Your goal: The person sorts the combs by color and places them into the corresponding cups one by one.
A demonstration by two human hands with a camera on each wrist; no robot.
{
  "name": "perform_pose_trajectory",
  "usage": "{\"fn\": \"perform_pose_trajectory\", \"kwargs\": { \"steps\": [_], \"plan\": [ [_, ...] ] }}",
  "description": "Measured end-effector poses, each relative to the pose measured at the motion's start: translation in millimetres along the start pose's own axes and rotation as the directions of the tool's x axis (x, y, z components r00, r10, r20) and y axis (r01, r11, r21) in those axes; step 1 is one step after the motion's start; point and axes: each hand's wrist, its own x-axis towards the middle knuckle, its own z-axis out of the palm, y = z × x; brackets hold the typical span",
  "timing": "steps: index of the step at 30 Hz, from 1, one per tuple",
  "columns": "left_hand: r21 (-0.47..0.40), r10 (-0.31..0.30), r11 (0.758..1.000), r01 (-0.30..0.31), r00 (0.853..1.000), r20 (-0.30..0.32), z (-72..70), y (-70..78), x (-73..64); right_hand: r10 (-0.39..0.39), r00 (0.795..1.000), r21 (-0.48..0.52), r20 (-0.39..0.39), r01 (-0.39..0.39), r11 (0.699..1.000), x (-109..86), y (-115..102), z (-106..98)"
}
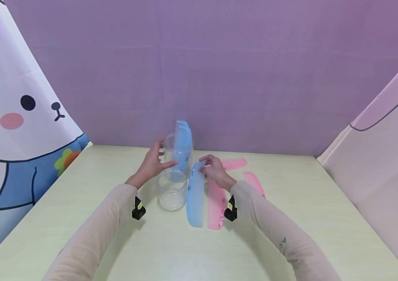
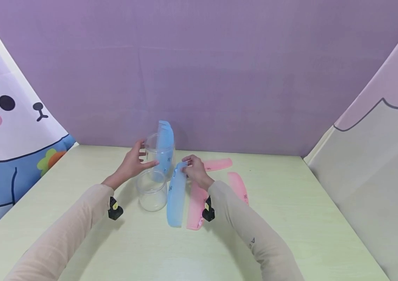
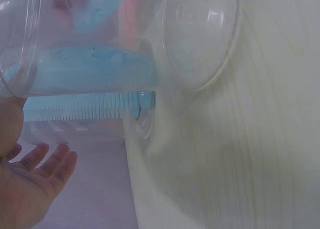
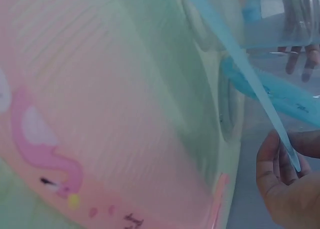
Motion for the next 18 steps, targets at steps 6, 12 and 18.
{"fn": "perform_pose_trajectory", "kwargs": {
  "steps": [6, 12, 18],
  "plan": [
    [0.006, -0.003, 1.000, 0.003, 1.000, 0.000, -0.2, 1.3, -0.6, -0.030, 0.999, 0.070, -0.017, 0.031, 0.997, -1.4, -12, -5],
    [0.018, -0.007, 1.000, 0.007, 1.000, 0.000, 0.8, 2.9, -0.2, -0.039, 0.998, 0.072, -0.039, 0.041, 0.997, 0.6, -24, -16],
    [0.021, -0.013, 1.000, 0.013, 1.000, -0.003, 2.2, 3.6, -0.2, -0.070, 0.995, 0.088, -0.071, 0.076, 0.993, 5.6, -39, -28]
  ]
}}
